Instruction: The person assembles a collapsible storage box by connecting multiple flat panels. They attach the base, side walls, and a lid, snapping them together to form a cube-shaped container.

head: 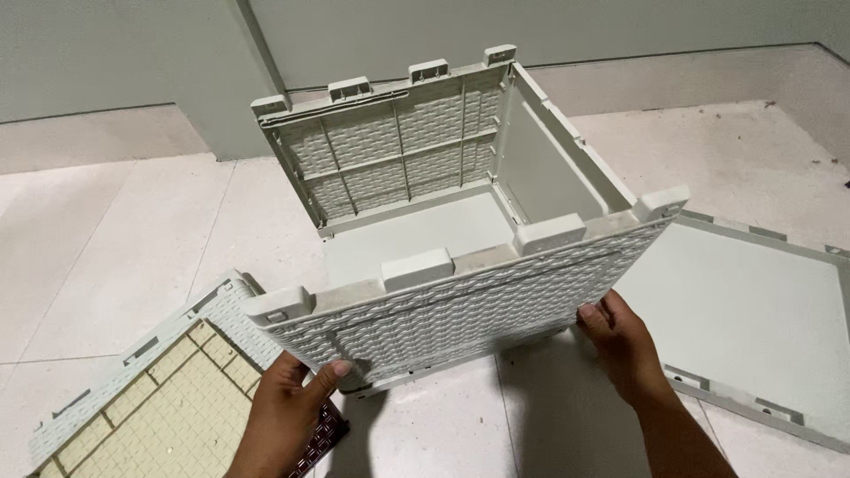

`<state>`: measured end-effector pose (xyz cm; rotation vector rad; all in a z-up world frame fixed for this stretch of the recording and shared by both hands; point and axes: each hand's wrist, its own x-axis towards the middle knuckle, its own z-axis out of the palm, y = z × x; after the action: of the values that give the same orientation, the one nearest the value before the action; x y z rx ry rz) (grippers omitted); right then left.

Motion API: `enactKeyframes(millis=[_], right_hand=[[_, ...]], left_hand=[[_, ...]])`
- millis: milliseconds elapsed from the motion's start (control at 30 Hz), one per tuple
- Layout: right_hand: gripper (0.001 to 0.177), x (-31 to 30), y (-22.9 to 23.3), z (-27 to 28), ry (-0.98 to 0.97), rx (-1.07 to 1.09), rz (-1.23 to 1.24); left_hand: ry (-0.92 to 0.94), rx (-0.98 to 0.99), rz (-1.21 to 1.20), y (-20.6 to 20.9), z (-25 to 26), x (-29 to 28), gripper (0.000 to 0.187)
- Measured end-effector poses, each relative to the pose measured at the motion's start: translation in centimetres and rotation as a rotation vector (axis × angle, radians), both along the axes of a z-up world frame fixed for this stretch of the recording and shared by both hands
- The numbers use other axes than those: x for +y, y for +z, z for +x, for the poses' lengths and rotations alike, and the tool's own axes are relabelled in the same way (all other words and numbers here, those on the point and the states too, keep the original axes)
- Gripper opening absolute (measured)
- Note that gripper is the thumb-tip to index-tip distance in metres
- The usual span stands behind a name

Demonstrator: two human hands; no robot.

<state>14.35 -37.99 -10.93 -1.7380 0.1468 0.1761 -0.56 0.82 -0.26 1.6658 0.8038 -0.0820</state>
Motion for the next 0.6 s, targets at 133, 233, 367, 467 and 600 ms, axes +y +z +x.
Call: enactKeyframes(millis=[133,233,367,467,600], right_hand=[[0.026,0.2,0.3,-0.2,0.054,-0.089,0.032],[0.030,0.4,0.9,-0.1,-0.014,0.022,-0.156],[0.033,0.6,1.9,-0.2,-0.004,-0.006,-0.167],[0.036,0.8,2.5,-0.6,-0.028,-0.002,-0.353],[0.034,1.2,2.6,-0.9,-0.068,-0.049,-0.365]], left_hand=[[-0.016,0.074,0.056,-0.5,0.2,0.7,0.033],[-0.056,-0.045,0.025,-1.0,0.4,0.9,0.035],[-0.048,0.004,0.029,-1.0,0.7,0.9,0.037],[-0.044,0.035,0.024,-0.7,0.8,0.9,0.039],[-0.052,0.045,0.050,-0.7,0.8,0.9,0.039]])
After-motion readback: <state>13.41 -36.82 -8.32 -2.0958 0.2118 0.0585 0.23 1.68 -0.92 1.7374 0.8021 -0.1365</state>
